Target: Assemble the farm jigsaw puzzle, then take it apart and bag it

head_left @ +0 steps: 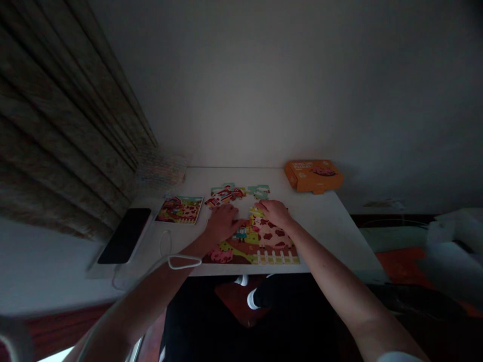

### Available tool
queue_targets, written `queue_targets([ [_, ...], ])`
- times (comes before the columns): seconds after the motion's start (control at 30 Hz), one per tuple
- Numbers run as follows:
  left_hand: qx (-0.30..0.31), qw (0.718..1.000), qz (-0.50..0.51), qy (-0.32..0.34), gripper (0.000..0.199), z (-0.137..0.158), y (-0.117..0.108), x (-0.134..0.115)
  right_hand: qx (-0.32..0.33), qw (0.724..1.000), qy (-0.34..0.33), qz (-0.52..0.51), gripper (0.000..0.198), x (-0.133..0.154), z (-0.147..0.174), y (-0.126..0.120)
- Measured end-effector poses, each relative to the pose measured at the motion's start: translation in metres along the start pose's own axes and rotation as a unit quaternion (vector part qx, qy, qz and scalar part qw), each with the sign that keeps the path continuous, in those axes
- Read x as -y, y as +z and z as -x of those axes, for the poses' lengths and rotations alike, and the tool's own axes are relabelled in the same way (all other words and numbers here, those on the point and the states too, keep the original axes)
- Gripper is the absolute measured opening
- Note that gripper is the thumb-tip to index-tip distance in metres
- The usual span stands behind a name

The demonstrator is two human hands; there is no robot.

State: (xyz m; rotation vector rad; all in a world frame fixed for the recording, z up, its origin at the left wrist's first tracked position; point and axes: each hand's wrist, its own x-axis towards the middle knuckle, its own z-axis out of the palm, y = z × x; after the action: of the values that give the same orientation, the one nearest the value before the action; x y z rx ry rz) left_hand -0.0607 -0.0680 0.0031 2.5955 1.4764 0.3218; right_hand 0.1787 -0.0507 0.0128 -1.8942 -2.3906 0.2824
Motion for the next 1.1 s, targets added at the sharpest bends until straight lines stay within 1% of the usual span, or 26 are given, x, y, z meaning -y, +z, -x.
queue_targets([
  [0.07,-0.010,1.000,0.016,0.009,0.039,0.021,0.006,-0.024,-0.002,1.000,-0.008,-0.020,0.046,-0.002,-0.001,0.002],
  [0.13,-0.016,0.999,0.034,0.024,0.042,0.034,0.012,-0.045,-0.003,0.999,-0.009,-0.050,0.045,-0.005,-0.004,0.004],
  [0.23,-0.001,0.991,0.062,0.118,0.040,0.041,0.021,-0.064,0.007,0.993,-0.013,-0.118,0.046,-0.010,-0.011,0.008],
  [0.3,0.001,0.985,0.071,0.156,0.038,0.041,0.024,-0.068,0.018,0.986,-0.016,-0.166,0.048,-0.014,-0.015,0.010],
  [0.4,-0.007,0.986,0.067,0.154,0.034,0.040,0.026,-0.067,0.031,0.977,-0.023,-0.212,0.049,-0.019,-0.019,0.010],
  [0.47,-0.002,0.986,0.062,0.156,0.032,0.040,0.025,-0.066,0.040,0.973,-0.026,-0.228,0.050,-0.021,-0.020,0.007],
  [0.6,0.003,0.987,0.059,0.151,0.027,0.041,0.023,-0.068,0.036,0.968,-0.028,-0.247,0.052,-0.025,-0.024,-0.008],
  [0.7,0.001,0.987,0.058,0.152,0.026,0.041,0.022,-0.070,0.013,0.974,-0.037,-0.221,0.057,-0.020,-0.032,-0.023],
  [0.8,0.002,0.986,0.045,0.159,0.025,0.038,0.020,-0.072,-0.005,0.988,-0.041,-0.146,0.060,-0.006,-0.045,-0.034],
  [0.87,-0.005,0.986,0.038,0.162,0.024,0.035,0.018,-0.070,-0.008,0.996,-0.028,-0.087,0.058,0.005,-0.054,-0.036],
  [0.93,-0.028,0.989,0.031,0.141,0.024,0.033,0.013,-0.063,-0.017,0.999,0.002,-0.031,0.053,0.013,-0.059,-0.034],
  [0.97,-0.045,0.992,0.025,0.112,0.025,0.032,0.011,-0.056,-0.027,0.999,0.017,-0.007,0.051,0.015,-0.059,-0.032],
  [1.03,-0.077,0.996,0.003,0.033,0.031,0.033,0.005,-0.039,-0.057,0.997,0.039,0.026,0.047,0.016,-0.052,-0.025],
  [1.07,-0.080,0.997,-0.009,-0.001,0.034,0.035,0.002,-0.029,-0.072,0.996,0.043,0.032,0.046,0.015,-0.045,-0.022],
  [1.1,-0.076,0.997,-0.019,-0.022,0.037,0.037,0.000,-0.020,-0.081,0.995,0.044,0.033,0.045,0.014,-0.035,-0.017],
])
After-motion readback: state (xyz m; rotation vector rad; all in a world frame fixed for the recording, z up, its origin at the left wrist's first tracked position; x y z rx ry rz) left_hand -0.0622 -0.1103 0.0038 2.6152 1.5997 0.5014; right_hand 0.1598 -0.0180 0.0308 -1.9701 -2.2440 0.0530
